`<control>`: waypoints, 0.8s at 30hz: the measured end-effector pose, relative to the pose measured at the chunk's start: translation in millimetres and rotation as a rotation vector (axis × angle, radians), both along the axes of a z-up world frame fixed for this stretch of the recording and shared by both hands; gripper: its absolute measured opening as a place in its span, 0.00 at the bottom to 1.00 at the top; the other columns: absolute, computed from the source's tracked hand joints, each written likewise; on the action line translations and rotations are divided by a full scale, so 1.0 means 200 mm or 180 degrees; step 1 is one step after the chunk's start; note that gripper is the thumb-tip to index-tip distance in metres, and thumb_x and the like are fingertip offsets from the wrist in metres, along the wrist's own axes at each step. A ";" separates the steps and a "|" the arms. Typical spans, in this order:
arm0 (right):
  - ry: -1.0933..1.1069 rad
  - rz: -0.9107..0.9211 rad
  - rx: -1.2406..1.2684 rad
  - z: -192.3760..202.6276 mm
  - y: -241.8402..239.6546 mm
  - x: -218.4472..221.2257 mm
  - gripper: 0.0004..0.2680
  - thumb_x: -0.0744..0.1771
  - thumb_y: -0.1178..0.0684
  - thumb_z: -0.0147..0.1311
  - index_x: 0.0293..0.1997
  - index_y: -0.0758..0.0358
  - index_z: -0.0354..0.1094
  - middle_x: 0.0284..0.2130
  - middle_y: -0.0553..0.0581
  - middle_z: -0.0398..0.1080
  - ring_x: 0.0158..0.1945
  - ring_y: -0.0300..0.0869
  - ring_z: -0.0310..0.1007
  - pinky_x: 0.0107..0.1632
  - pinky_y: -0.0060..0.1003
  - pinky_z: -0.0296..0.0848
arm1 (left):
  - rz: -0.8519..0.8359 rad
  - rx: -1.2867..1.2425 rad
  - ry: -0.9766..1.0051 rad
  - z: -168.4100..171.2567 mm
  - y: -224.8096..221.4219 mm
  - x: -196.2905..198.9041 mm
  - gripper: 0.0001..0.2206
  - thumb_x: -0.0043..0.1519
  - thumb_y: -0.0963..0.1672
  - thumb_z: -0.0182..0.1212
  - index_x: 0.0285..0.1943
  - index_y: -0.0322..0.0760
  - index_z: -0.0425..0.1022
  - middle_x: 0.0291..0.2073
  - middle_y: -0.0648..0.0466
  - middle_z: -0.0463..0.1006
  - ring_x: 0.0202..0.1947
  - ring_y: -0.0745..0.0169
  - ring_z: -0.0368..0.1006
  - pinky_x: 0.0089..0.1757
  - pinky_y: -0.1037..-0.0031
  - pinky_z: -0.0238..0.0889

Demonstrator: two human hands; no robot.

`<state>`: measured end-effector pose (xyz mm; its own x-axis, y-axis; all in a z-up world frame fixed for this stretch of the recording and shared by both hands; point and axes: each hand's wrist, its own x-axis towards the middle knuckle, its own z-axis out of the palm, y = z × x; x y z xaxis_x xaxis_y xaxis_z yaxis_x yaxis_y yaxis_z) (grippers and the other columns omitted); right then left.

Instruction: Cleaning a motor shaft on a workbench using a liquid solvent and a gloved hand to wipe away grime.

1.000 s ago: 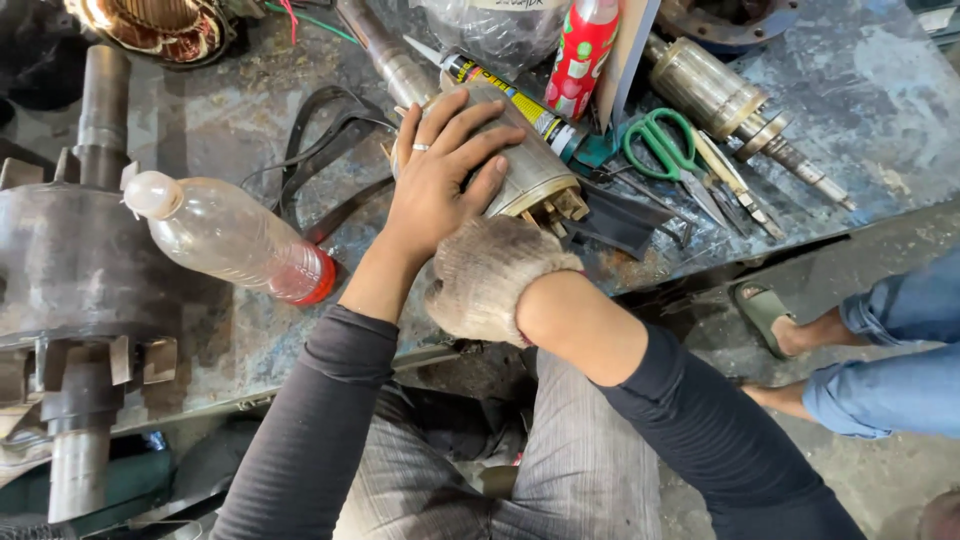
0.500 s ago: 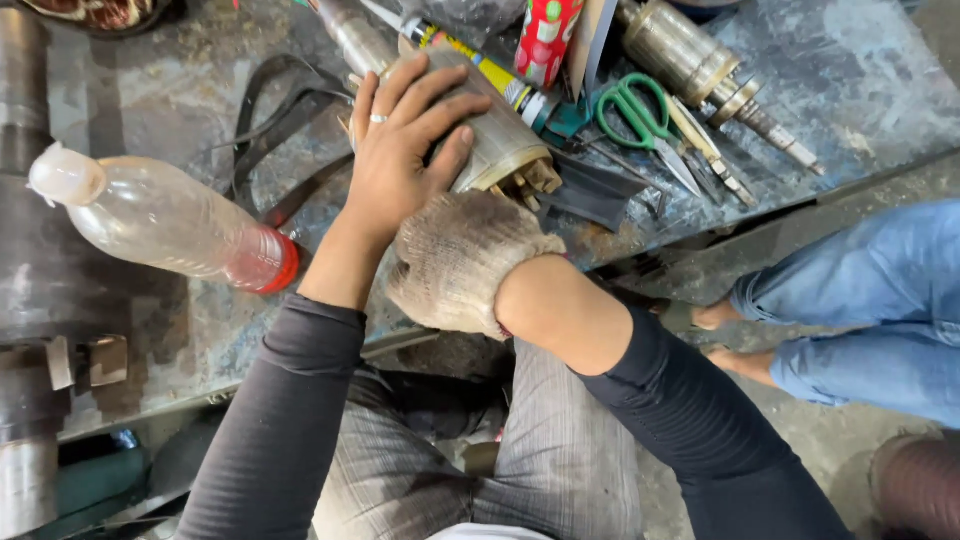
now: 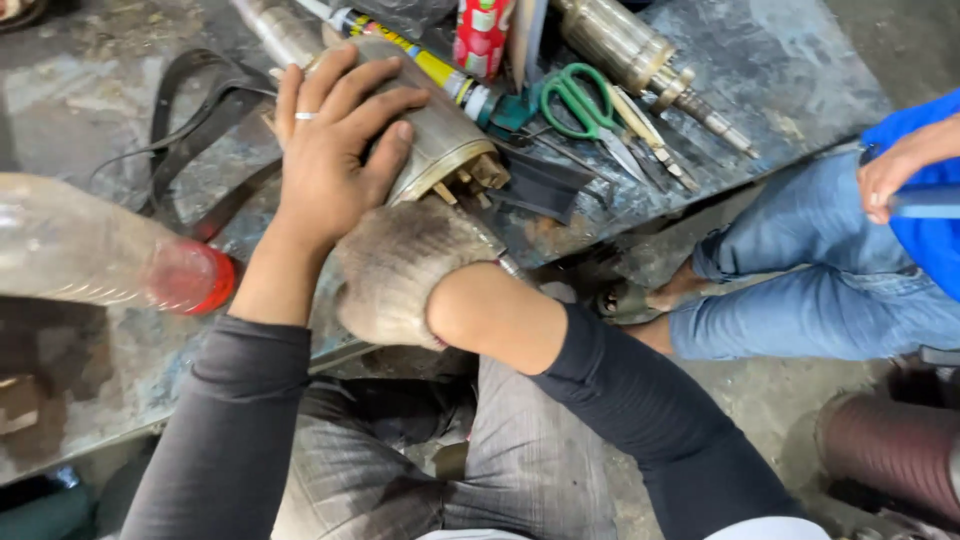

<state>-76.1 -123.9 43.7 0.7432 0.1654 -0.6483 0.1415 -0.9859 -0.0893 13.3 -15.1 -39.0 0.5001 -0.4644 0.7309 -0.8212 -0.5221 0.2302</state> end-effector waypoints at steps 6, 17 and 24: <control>0.0120 0.0329 0.0228 0.00 -0.05 -0.01 0.17 0.72 0.40 0.37 0.36 0.56 0.72 0.29 0.56 0.72 0.30 0.50 0.68 0.36 0.48 0.67 | 0.0198 0.0014 0.0385 -0.03 0.01 -0.03 0.13 0.78 0.50 0.55 0.67 0.54 0.83 0.70 0.59 0.73 0.75 0.50 0.57 0.69 0.45 0.29; -0.0098 0.0481 0.0263 0.11 0.00 -0.04 0.17 0.72 0.41 0.37 0.33 0.56 0.71 0.25 0.55 0.70 0.27 0.48 0.65 0.34 0.46 0.66 | 0.0137 -0.0071 0.0430 0.02 -0.02 -0.05 0.14 0.77 0.50 0.51 0.65 0.54 0.81 0.69 0.60 0.73 0.77 0.52 0.55 0.71 0.48 0.31; -0.0044 0.0522 0.0231 0.11 -0.04 -0.05 0.17 0.72 0.41 0.37 0.31 0.56 0.70 0.23 0.54 0.69 0.25 0.47 0.64 0.32 0.46 0.65 | 0.0136 -0.0069 0.0430 -0.01 -0.03 -0.04 0.16 0.78 0.51 0.49 0.65 0.54 0.82 0.69 0.60 0.74 0.76 0.49 0.57 0.71 0.45 0.30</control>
<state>-87.1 -131.9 66.4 0.7113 0.3311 -0.6201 0.3014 -0.9406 -0.1564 5.2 -20.1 -41.2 0.6135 -0.4254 0.6653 -0.7592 -0.5495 0.3487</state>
